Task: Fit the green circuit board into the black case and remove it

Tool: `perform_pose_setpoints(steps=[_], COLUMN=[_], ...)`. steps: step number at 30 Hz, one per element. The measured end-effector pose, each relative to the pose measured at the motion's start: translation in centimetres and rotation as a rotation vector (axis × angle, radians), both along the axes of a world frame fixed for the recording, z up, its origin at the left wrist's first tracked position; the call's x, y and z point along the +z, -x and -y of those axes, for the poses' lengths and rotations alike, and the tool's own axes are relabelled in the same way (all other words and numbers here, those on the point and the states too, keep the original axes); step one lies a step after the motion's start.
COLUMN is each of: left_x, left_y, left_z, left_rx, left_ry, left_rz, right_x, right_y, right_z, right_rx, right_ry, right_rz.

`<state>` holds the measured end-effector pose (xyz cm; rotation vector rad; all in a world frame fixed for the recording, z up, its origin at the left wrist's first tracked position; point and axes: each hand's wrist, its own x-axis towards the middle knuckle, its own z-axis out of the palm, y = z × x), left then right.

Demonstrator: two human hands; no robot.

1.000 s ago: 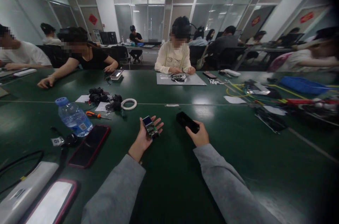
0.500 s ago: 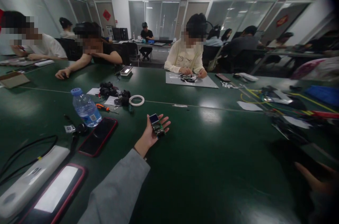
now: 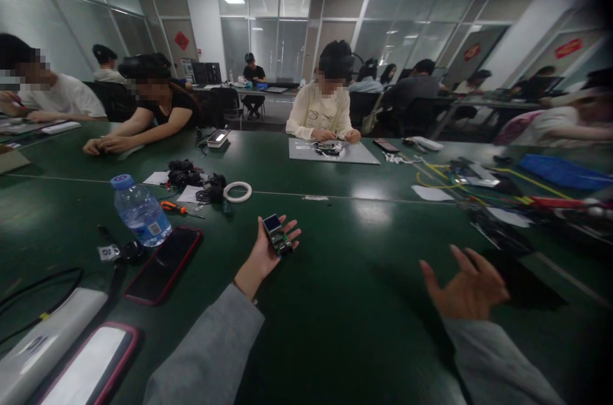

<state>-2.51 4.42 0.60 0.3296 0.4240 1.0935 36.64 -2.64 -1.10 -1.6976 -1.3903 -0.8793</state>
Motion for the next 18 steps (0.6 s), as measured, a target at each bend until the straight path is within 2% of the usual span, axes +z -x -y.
perform_pose_setpoints(steps=[3, 6, 9, 11, 13, 18], left_x=[0.0, -0.4, -1.0, -1.2, -1.1, 1.0], left_y=[-0.1, -0.3, -0.4, -0.3, -0.2, 0.0], left_z=[-0.1, -0.3, -0.7, -0.7, -0.6, 0.1], left_rx=[-0.006, 0.002, 0.019, 0.007, -0.015, -0.021], left_ry=[0.005, 0.015, 0.01, 0.013, 0.015, 0.019], left_rz=[0.005, 0.011, 0.021, 0.02, 0.009, -0.078], right_x=[0.0, 0.8, 1.5, 1.7, 1.7, 1.6], right_y=[8.6, 17.1, 23.1, 25.4, 26.4, 25.9], right_z=[-0.4, 0.2, 0.5, 0.1, -0.8, -2.6], right_rx=[0.241, 0.597, 0.838, 0.901, 0.919, 0.943], right_ry=[0.085, 0.237, 0.35, 0.392, 0.417, 0.433], right_rz=[0.077, 0.114, 0.16, 0.16, 0.128, -0.04])
